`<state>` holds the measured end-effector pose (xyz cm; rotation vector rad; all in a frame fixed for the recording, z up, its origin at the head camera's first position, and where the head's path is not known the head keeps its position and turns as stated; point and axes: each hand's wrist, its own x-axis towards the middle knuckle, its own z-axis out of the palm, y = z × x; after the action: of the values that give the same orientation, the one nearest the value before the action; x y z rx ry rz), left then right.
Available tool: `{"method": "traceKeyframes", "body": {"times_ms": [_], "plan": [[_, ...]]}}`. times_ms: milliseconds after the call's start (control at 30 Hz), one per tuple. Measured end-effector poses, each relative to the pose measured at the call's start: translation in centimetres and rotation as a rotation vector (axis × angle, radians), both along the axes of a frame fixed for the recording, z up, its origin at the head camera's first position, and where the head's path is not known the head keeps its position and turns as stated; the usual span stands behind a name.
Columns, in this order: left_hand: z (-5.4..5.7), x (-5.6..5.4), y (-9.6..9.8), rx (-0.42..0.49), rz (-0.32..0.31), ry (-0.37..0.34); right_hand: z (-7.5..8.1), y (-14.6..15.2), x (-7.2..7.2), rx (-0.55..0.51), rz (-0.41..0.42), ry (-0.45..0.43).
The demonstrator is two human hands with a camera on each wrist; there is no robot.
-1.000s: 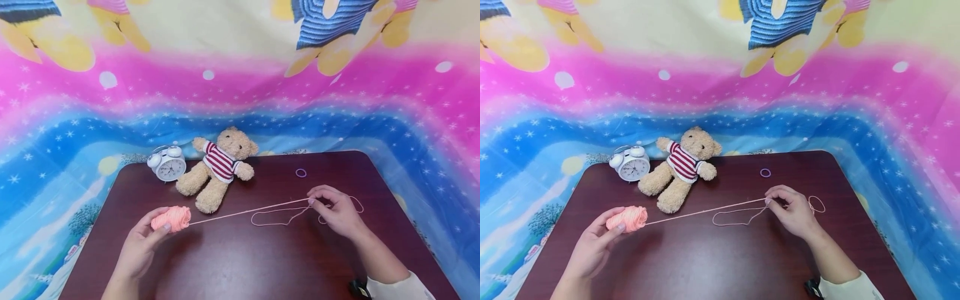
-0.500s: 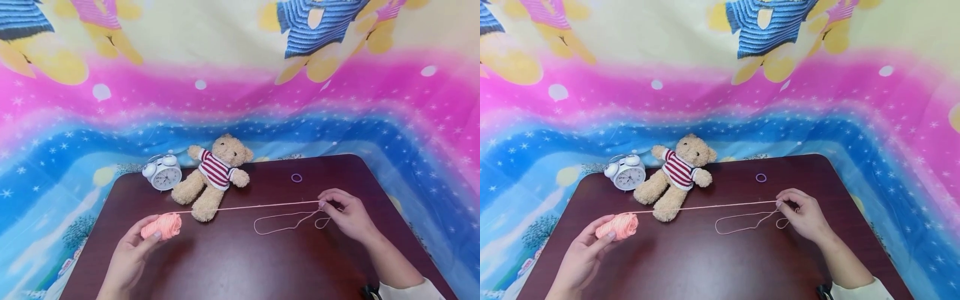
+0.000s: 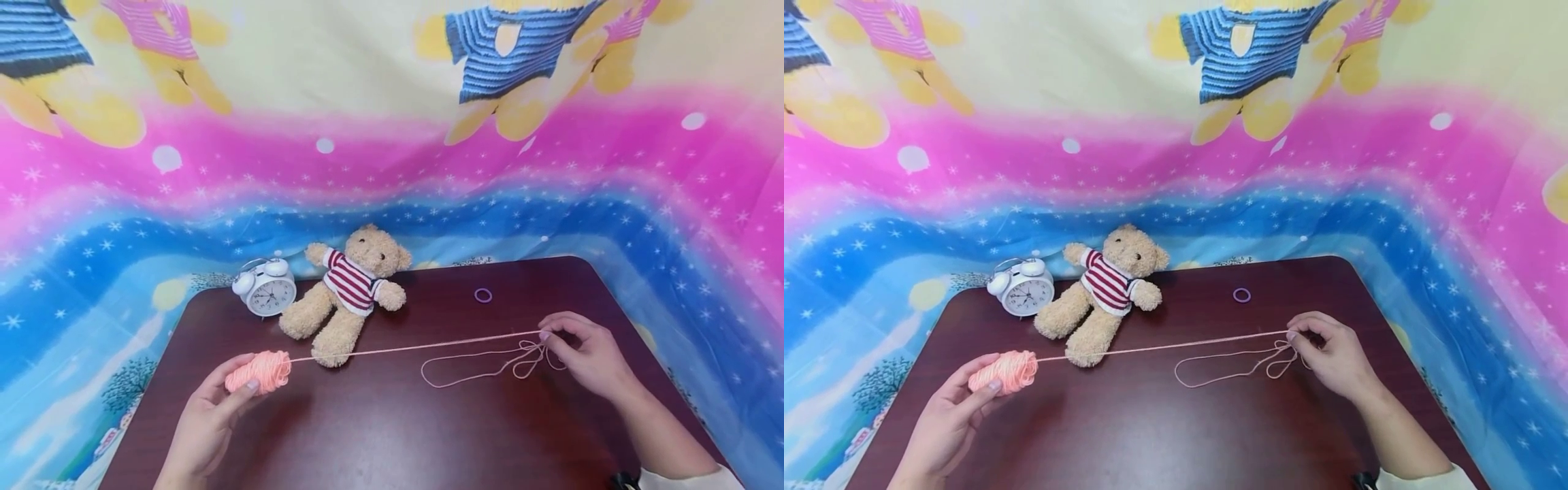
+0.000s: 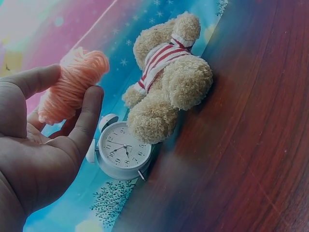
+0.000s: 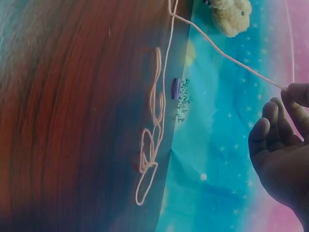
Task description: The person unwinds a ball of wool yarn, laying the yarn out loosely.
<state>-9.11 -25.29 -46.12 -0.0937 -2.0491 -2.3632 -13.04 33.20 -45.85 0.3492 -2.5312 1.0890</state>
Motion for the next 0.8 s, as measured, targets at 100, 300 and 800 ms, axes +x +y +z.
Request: {"method": "traceKeyframes", "body": {"times_ms": [100,300,800], "plan": [[-0.2,-0.1,-0.3,0.004,0.001,0.006,0.0,0.3,0.0,0.002,-0.002,0.005],[-0.6,0.0,-0.8,0.014,0.016,0.015,0.1,1.1,0.0,0.012,-0.014,0.02],[-0.5,0.0,-2.2,0.006,0.036,0.005,-0.2,5.6,-1.2,-0.064,-0.09,0.018]]}}
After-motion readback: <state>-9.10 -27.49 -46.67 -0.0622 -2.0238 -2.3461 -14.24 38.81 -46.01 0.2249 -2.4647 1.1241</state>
